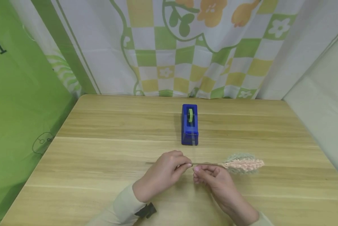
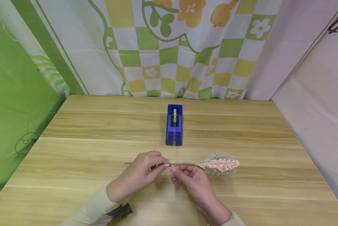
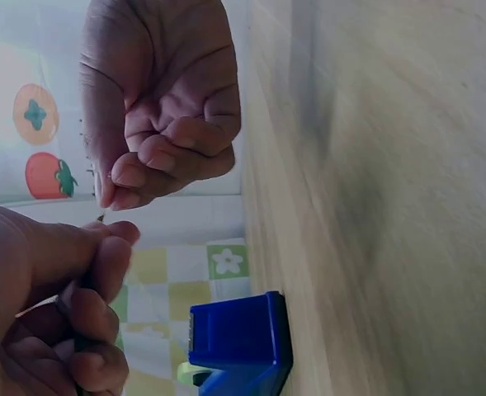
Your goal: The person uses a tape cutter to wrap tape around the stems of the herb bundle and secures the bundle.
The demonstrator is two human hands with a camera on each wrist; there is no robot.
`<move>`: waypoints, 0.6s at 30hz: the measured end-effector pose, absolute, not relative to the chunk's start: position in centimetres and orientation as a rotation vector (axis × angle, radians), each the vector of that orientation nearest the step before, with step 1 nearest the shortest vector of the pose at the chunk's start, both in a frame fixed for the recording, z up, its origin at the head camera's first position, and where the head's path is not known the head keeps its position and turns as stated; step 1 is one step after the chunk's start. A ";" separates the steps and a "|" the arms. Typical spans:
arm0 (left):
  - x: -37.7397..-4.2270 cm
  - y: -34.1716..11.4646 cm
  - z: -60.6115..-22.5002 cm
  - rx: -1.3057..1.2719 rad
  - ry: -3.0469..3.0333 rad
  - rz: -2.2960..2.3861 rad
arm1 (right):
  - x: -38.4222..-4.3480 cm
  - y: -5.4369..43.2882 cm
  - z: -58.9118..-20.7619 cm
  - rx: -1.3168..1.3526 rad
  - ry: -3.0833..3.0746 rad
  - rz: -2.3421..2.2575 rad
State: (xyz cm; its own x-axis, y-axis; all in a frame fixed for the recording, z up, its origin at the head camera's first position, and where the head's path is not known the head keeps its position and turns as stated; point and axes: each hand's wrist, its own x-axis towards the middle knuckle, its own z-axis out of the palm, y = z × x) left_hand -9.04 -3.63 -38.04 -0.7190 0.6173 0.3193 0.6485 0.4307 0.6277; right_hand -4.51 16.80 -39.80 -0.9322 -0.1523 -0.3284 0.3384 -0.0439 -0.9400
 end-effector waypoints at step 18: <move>-9.2 -4.2 -38.3 -1.169 -2.603 -1.358 | -4.6 16.2 -40.3 0.242 2.007 -2.002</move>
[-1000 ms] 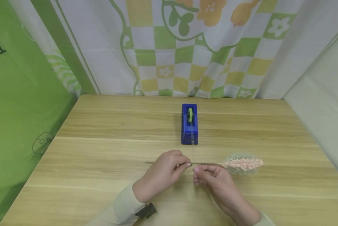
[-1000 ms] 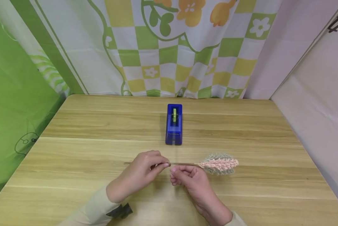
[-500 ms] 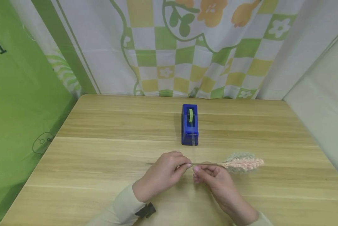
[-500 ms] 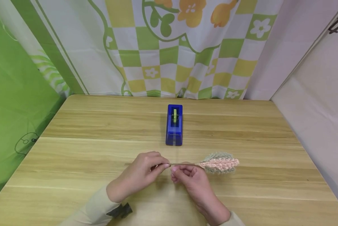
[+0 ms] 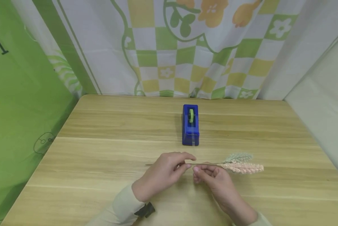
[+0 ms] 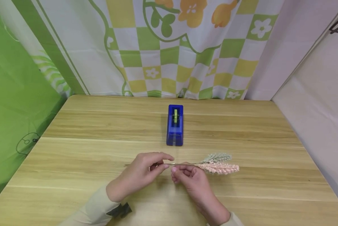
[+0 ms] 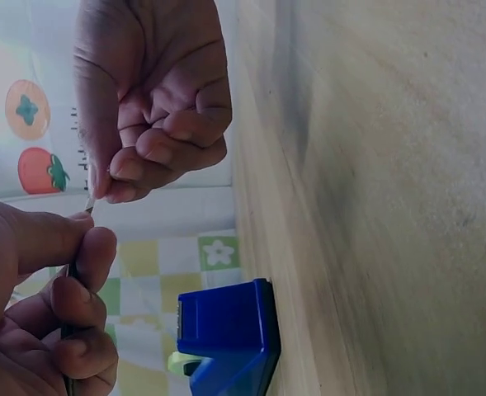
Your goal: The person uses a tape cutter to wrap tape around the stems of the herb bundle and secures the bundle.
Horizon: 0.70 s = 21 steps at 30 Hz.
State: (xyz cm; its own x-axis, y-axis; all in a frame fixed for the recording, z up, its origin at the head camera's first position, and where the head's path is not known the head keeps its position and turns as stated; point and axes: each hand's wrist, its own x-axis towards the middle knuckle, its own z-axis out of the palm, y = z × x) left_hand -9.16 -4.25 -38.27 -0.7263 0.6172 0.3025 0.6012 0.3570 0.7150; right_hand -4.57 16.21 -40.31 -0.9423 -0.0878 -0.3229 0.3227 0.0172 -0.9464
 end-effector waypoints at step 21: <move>-9.1 -3.9 -38.7 1.145 2.599 1.406 | -4.4 16.4 -40.4 0.296 1.949 -2.106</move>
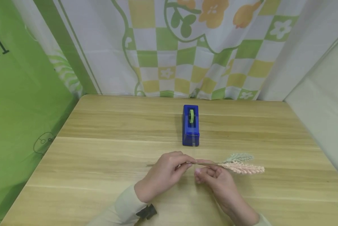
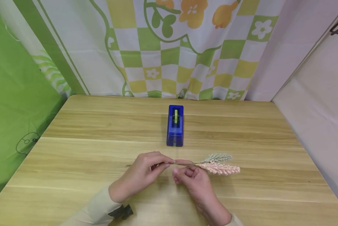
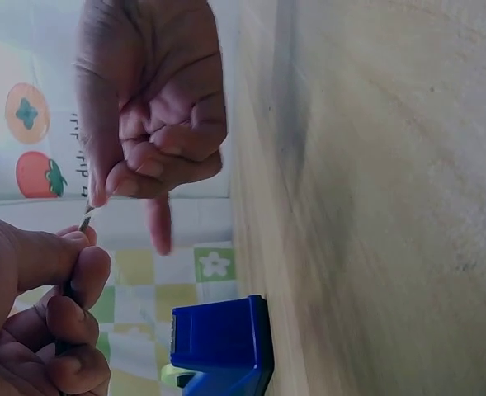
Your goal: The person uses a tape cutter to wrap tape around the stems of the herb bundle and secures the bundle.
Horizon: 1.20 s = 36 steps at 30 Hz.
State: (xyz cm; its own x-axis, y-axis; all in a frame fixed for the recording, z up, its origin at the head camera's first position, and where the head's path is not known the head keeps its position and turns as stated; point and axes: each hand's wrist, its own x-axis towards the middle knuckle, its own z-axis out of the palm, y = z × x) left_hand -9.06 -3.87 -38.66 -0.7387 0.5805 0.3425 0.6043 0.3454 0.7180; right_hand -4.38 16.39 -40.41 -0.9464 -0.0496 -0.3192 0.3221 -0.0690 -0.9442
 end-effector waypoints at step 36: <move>-9.2 -3.8 -38.6 -1.124 -2.548 -1.318 | -3.7 17.1 -34.9 -1.117 3.287 -1.161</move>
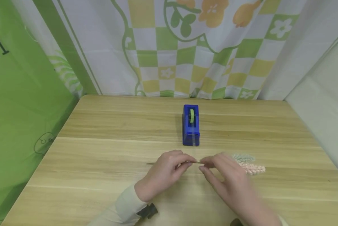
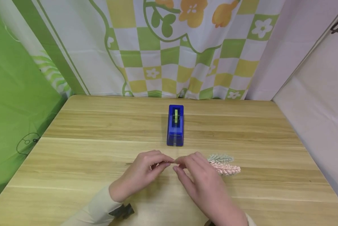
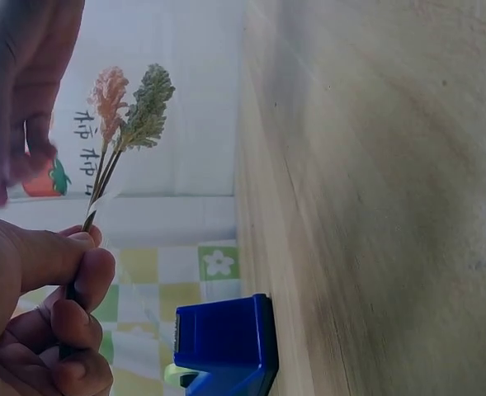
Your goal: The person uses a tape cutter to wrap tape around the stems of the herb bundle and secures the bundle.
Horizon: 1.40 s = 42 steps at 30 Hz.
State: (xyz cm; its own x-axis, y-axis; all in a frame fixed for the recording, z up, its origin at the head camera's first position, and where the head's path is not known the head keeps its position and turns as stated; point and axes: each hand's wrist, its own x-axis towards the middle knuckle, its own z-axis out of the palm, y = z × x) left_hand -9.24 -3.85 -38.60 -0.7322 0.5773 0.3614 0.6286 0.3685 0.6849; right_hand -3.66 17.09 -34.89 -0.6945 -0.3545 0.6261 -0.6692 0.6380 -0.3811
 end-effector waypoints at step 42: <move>-9.0 -3.6 -38.0 -1.015 -2.595 -1.272 | -6.5 17.5 -37.5 0.947 -2.321 0.402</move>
